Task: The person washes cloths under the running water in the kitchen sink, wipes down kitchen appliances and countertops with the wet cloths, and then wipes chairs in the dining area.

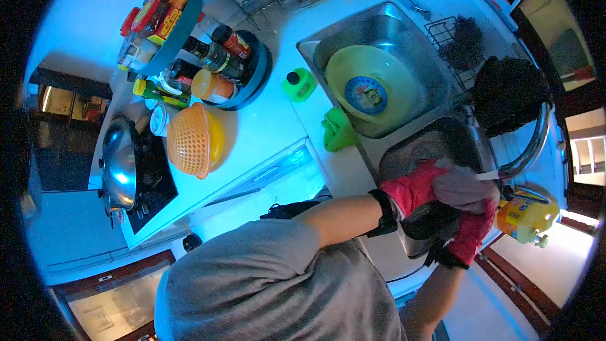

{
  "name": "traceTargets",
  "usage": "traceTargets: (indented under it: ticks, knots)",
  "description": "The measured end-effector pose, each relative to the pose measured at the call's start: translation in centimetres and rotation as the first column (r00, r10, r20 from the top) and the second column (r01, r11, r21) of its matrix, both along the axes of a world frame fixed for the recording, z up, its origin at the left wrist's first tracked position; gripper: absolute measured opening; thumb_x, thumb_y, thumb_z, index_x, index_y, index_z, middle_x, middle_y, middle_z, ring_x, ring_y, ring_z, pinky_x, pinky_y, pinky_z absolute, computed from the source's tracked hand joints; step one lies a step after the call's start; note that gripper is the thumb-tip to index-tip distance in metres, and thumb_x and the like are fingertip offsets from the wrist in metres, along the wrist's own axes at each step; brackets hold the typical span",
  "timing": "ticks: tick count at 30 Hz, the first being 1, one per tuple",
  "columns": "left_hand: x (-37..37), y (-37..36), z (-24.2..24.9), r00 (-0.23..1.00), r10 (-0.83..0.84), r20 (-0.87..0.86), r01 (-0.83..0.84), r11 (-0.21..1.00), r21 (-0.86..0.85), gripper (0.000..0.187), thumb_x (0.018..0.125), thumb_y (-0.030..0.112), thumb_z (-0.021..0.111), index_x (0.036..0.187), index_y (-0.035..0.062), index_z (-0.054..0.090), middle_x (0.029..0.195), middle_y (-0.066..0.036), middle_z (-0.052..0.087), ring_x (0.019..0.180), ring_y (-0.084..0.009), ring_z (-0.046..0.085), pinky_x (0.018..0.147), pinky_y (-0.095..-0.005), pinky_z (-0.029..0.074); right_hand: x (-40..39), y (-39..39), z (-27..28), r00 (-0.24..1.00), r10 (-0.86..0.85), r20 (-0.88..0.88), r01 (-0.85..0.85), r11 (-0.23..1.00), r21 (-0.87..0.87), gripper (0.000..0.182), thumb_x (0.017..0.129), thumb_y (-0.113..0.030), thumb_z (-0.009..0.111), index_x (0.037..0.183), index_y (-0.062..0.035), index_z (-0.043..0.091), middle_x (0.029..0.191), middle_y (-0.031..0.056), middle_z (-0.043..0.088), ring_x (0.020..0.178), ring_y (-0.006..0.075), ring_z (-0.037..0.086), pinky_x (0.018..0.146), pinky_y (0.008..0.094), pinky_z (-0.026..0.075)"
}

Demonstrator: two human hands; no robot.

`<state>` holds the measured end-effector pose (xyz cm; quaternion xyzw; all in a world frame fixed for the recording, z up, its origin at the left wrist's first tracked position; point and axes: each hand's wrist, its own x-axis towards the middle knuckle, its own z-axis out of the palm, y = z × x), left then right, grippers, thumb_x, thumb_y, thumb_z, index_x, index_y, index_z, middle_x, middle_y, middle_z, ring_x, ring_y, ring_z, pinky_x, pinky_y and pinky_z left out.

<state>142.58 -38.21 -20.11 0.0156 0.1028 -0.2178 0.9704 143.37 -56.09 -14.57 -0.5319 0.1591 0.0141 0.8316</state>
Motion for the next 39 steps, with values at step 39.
traceTargets:
  ticks: [39]
  knots:
    - [1.3, 3.3, 0.5, 0.684, -0.388, 0.618, -0.365, 0.553, 0.749, 0.062, 0.075, 0.036, 0.074, 0.124, 0.0041, 0.052, 0.12, -0.018, 0.057, 0.114, -0.0303, 0.053, 0.102, -0.0417, 0.037, 1.0, 1.2, -3.2, 0.782, 0.492, 0.382, 0.057, 0.555, -0.83, 0.042, 0.082, 0.0, 0.063, 0.121, -0.0029, 0.049, 0.111, 0.0078, 0.056, 0.1, 0.019, 0.057, 0.084, 0.0312, 0.049]
